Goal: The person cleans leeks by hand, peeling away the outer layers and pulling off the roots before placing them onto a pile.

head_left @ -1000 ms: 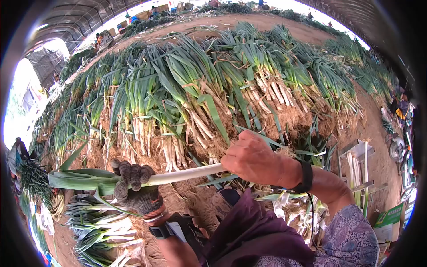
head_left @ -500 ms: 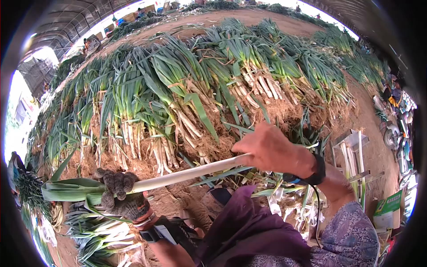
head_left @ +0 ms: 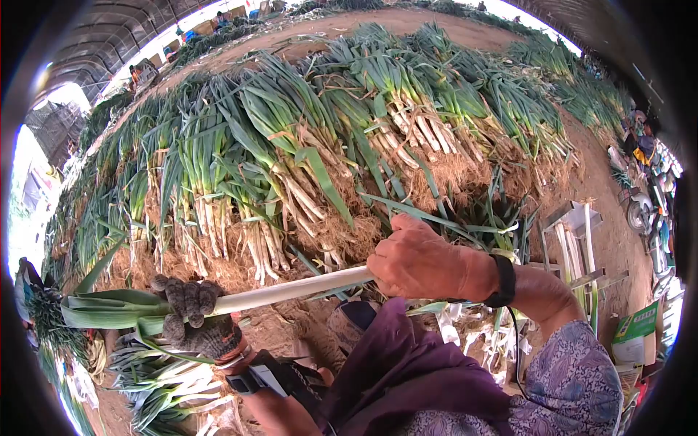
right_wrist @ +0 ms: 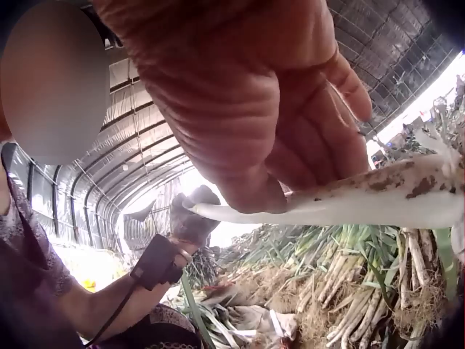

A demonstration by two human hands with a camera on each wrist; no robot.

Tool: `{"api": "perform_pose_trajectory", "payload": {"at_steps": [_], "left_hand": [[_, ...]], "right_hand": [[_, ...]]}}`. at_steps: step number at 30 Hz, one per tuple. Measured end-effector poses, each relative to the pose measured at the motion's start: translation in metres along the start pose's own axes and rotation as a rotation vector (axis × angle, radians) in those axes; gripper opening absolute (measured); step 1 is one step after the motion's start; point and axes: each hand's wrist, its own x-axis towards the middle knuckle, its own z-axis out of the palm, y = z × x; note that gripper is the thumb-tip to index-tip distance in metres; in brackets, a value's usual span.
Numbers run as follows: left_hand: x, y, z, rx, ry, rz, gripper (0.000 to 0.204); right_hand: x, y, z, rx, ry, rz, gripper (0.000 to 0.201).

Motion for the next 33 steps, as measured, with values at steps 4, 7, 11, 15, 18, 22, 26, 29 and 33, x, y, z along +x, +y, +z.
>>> {"api": "perform_pose_trajectory", "payload": {"at_steps": [4,7,11,15,18,22,26,29,33], "left_hand": [[0.000,0.003,0.000,0.032,-0.015,0.018,0.047],[-0.002,0.005,-0.001,0.042,-0.001,0.034,0.049],[-0.002,0.005,0.001,0.038,-0.022,0.036,0.049],[-0.002,0.006,0.001,0.045,-0.048,0.032,0.049],[-0.001,0.002,0.006,0.066,-0.039,0.041,0.050],[-0.002,0.000,0.000,0.049,-0.098,0.016,0.052],[-0.003,-0.001,-0.005,0.016,-0.150,-0.040,0.052],[0.003,-0.005,0.005,0.058,-0.155,-0.092,0.052],[0.001,-0.027,0.015,0.281,0.481,-0.052,0.025]], "right_hand": [[0.003,-0.003,0.002,0.020,-0.001,-0.031,0.010],[0.005,-0.003,0.005,-0.024,0.015,-0.042,0.008],[0.005,0.005,0.020,0.033,0.082,-0.026,0.009],[0.003,0.004,0.023,0.277,0.113,0.114,0.011],[0.000,0.008,0.028,0.497,0.089,0.218,0.019],[-0.008,0.019,0.036,0.751,-0.043,0.225,0.028],[-0.014,0.026,0.053,1.062,-0.149,0.262,0.042],[-0.018,0.025,0.064,1.080,-0.161,0.364,0.047],[-0.016,0.031,0.064,0.994,-0.025,0.413,0.048]]}}
